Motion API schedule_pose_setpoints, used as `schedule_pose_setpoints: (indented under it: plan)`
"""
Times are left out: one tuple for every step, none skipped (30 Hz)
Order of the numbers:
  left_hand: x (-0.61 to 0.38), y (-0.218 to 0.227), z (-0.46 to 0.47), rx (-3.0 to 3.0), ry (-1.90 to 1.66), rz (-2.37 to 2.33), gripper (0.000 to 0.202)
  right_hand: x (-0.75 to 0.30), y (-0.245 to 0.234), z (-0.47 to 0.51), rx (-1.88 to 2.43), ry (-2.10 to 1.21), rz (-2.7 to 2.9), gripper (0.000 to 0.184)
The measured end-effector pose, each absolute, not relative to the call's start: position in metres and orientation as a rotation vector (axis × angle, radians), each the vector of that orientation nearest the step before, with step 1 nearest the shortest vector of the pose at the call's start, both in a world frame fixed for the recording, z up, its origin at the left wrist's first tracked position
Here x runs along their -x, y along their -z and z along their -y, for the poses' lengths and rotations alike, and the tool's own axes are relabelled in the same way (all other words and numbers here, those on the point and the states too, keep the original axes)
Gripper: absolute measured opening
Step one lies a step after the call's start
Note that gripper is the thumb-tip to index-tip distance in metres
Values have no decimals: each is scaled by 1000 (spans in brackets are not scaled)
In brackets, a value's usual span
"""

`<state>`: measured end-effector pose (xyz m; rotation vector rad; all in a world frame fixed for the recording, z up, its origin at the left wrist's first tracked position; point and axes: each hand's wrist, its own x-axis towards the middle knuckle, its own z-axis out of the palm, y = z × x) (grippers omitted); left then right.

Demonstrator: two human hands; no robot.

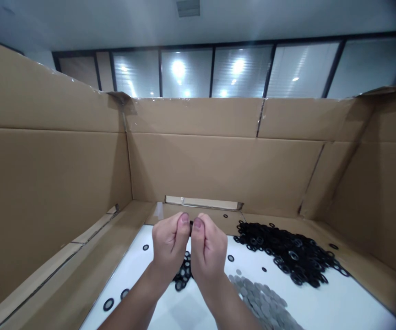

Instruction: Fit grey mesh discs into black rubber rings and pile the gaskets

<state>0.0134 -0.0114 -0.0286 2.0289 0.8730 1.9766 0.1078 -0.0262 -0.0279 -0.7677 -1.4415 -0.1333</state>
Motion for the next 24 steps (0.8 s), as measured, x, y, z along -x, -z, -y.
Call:
schedule_pose_setpoints:
  plan:
    - [-13,29,11,-1980,-1965,-862,48,-109,26,27,758,120,1451,31]
    - [-13,29,11,-1942,-1930,-841,49,-110,23,28,745,95,1455,31]
    - [-11,28,10,-1919,-1869,-818,49,-112,21,28,730,65,1451,32]
    - [-10,25,10,-1907,-1794,-789,48,-114,19,28,717,40,1441,33]
    - [-7,22,9,-1896,-1716,-752,46,-117,17,28,710,25,1425,35]
    - [-5,19,9,-1876,-1647,-715,41,-119,15,28,712,22,1407,35]
    - [-2,15,9,-1844,-1586,-672,34,-120,14,27,724,25,1389,36]
    - [1,11,10,-1808,-1522,-629,27,-122,14,27,739,34,1370,37]
    - [3,7,10,-1780,-1457,-593,22,-123,15,26,750,45,1361,37]
    - [5,4,11,-1754,-1403,-573,20,-123,16,25,749,57,1361,37]
    - [6,2,11,-1730,-1365,-569,19,-124,17,25,734,69,1371,36]
    - [7,1,12,-1707,-1346,-578,18,-125,18,24,709,72,1393,35]
    - [7,0,12,-1680,-1342,-591,17,-126,19,24,680,64,1421,33]
    - [7,0,12,-1652,-1348,-603,17,-128,20,23,654,40,1453,30]
    - [7,-1,11,-1626,-1355,-611,17,-131,19,23,628,2,1489,27]
    - [8,-1,10,-1605,-1357,-615,18,-134,18,23,605,-43,1538,22]
    - [8,-1,9,-1586,-1362,-613,19,-139,16,22,585,-86,1602,17]
    - [9,-1,8,-1571,-1367,-608,20,-144,14,22,568,-117,1677,13]
    - [11,-2,6,-1561,-1368,-600,22,-149,12,22,556,-130,1756,19]
    - [12,-2,5,-1557,-1362,-590,23,-153,9,21,553,-127,1825,28]
    - [14,-3,5,-1561,-1349,-579,24,-157,8,21,554,-113,1877,35]
    - [15,-3,4,-1568,-1332,-573,25,-160,6,21,562,-93,1909,39]
    - [16,-3,3,-1573,-1316,-573,25,-162,6,21,570,-75,1920,39]
    - [16,-3,3,-1574,-1302,-576,26,-162,5,21,576,-60,1924,36]
